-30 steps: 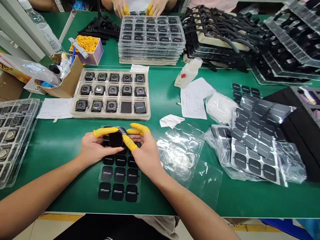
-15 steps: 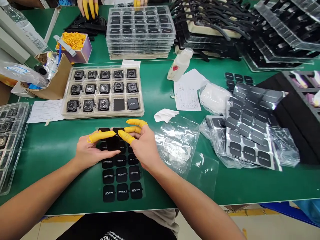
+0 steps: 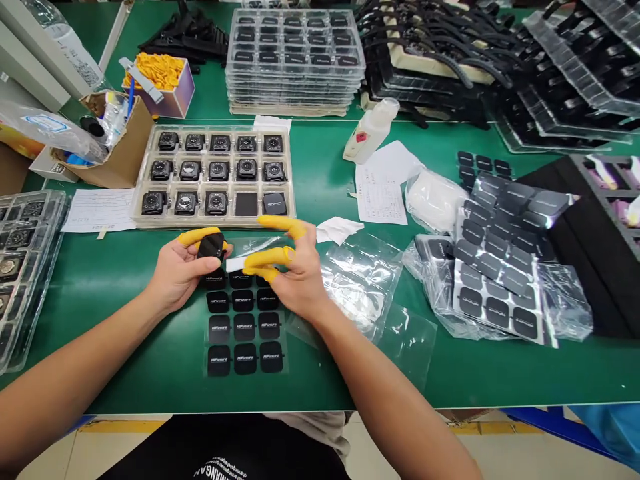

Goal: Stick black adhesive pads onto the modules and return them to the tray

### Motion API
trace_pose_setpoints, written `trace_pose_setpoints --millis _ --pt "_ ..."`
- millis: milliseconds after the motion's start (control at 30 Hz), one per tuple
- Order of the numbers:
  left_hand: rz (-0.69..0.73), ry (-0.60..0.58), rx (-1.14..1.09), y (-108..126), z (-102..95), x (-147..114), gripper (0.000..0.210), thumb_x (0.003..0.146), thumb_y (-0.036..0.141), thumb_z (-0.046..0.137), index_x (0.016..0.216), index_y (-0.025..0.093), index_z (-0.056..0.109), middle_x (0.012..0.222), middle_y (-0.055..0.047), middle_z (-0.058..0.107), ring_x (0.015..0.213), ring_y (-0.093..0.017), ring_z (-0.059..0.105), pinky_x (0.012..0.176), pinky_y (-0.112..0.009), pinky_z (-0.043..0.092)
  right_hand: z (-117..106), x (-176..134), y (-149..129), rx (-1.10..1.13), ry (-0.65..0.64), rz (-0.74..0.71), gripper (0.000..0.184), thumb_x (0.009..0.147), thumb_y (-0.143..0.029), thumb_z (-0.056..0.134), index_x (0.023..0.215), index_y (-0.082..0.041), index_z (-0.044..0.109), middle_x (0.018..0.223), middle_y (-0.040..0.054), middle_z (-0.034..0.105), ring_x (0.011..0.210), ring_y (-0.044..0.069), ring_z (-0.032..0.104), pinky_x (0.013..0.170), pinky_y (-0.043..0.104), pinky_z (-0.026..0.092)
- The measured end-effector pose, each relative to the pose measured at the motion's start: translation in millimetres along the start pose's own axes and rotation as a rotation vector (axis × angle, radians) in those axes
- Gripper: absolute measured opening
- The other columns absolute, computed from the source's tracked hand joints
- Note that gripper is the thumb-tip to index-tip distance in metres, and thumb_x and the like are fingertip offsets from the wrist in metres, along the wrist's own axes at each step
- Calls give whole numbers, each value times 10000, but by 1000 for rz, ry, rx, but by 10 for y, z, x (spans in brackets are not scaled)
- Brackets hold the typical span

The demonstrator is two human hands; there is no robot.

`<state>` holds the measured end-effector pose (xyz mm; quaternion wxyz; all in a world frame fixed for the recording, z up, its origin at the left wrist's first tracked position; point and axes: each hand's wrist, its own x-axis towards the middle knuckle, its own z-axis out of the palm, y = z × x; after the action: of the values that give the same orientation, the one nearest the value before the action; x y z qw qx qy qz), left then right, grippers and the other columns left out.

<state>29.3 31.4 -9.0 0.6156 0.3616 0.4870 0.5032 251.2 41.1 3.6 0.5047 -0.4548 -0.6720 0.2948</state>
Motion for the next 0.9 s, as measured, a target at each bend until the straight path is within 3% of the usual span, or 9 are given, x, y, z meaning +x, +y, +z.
trace_pose_setpoints --millis 100,200,300,433,667,900 --pt "22 -5 81 -50 12 -31 718 525 311 1044 1177 179 775 1109 -81 835 1085 -293 796 1057 -436 633 -204 87 -108 374 -57 74 273 722 -548 921 668 -328 770 938 34 761 877 237 693 787 452 573" --pt "103 -67 291 -121 43 -83 664 592 317 1008 1206 187 790 1131 -86 831 1092 -294 790 1062 -428 630 -233 64 -231 517 -116 416 254 679 -472 971 777 -310 802 714 -6 688 587 144 594 530 315 500" --pt "235 -99 476 -162 66 -117 594 641 319 962 1204 210 809 1110 -62 837 1040 -275 797 1027 -406 643 -77 -15 -272 446 -102 673 361 575 -466 1020 798 -270 814 785 9 739 678 139 652 615 291 553" --pt "293 -111 556 -162 71 -130 581 659 328 945 1214 225 807 1120 -38 841 1033 -252 801 1005 -366 646 128 -68 -226 460 -103 816 453 479 -496 1039 762 -235 799 839 17 755 777 150 685 736 303 589" --pt "346 -121 706 -138 76 -143 568 701 307 935 1244 227 791 1124 -35 842 1018 -233 802 959 -326 650 223 -104 -180 514 -13 892 506 413 -450 1060 765 -223 777 838 3 740 779 151 685 708 308 610" --pt "359 -123 740 -126 69 -138 543 719 301 922 1241 238 788 1146 -20 838 1025 -221 802 964 -318 654 229 -112 -168 522 -25 883 482 427 -406 1063 778 -223 789 845 6 753 780 148 698 719 293 615"
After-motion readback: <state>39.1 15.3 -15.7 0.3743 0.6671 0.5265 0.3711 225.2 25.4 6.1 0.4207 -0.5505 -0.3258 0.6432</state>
